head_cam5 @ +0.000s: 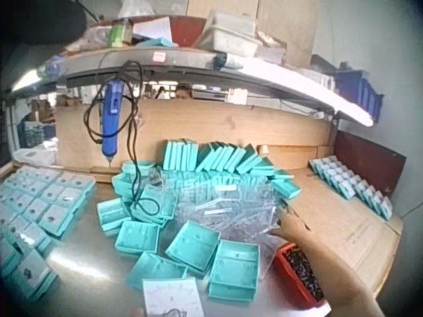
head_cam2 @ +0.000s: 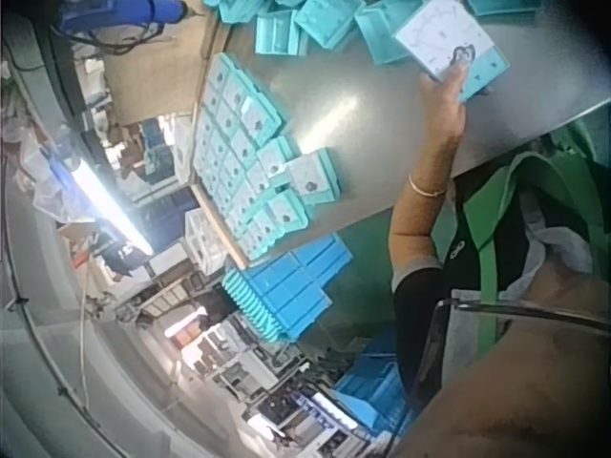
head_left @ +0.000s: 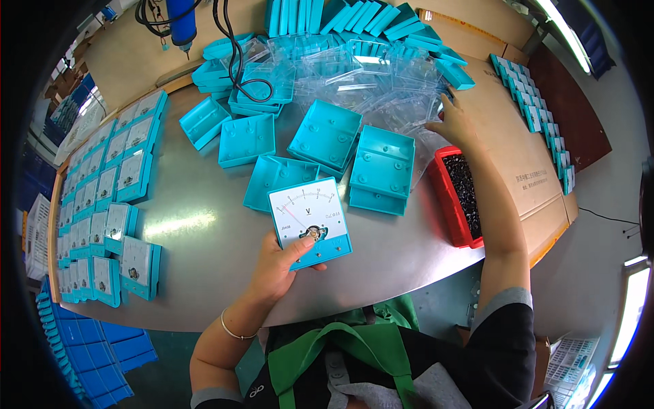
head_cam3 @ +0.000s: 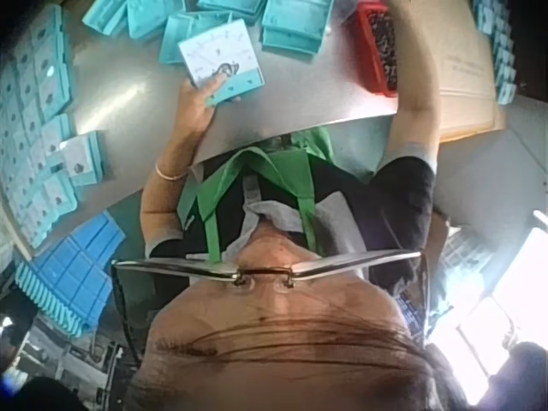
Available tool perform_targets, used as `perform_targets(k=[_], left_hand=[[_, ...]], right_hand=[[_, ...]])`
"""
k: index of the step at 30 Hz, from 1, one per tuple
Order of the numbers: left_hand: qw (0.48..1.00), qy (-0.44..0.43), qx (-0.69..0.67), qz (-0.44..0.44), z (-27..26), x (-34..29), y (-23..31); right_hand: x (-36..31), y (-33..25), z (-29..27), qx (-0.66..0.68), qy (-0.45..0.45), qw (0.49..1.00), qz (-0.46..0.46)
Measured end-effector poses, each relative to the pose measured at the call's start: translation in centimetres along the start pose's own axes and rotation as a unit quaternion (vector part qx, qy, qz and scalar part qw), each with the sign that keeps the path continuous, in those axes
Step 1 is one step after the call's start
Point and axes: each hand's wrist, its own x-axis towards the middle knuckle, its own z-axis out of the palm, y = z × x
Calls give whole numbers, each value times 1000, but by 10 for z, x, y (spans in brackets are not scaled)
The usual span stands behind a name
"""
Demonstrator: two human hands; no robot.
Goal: The person assembles small teal electrical devices by inserting a dial gauge into a plastic housing, securing it with a screwdriver, and adding a clear cover. They repeat this process for multiple units, stacking the finished products on the table and eventually moving them into a cardboard box.
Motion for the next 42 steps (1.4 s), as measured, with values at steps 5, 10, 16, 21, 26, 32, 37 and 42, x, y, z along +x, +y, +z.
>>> perform_targets(k=[5,10,16,21,26,32,37,42], left_hand=[[998,35,-16,44,-6,-4,4],[983,109,-90,116,-9,2,15],[982,119,-53,133,-7,-7,16],[983,110,-58,131,-8,-8,18],[992,70,-52,89,5,0,11],[993,80,-72,41,7,1,-24],[994,49,-99,20,2,6,-25],[993,45,-100,50,0,0,-16]], right_hand=[[-17,-30,-33,98,26,993,-65],[-140,-131,-62,-30,-106,845,-524],[-180,-119,-35,-48,-96,849,-518],[-213,-150,-11,6,-81,941,-329],[-198,-165,-1,140,-153,883,-421],[-188,-108,-69,224,-194,935,-192],[-166,1,-70,-58,-49,996,-47],[-167,13,-65,-46,-111,993,10]])
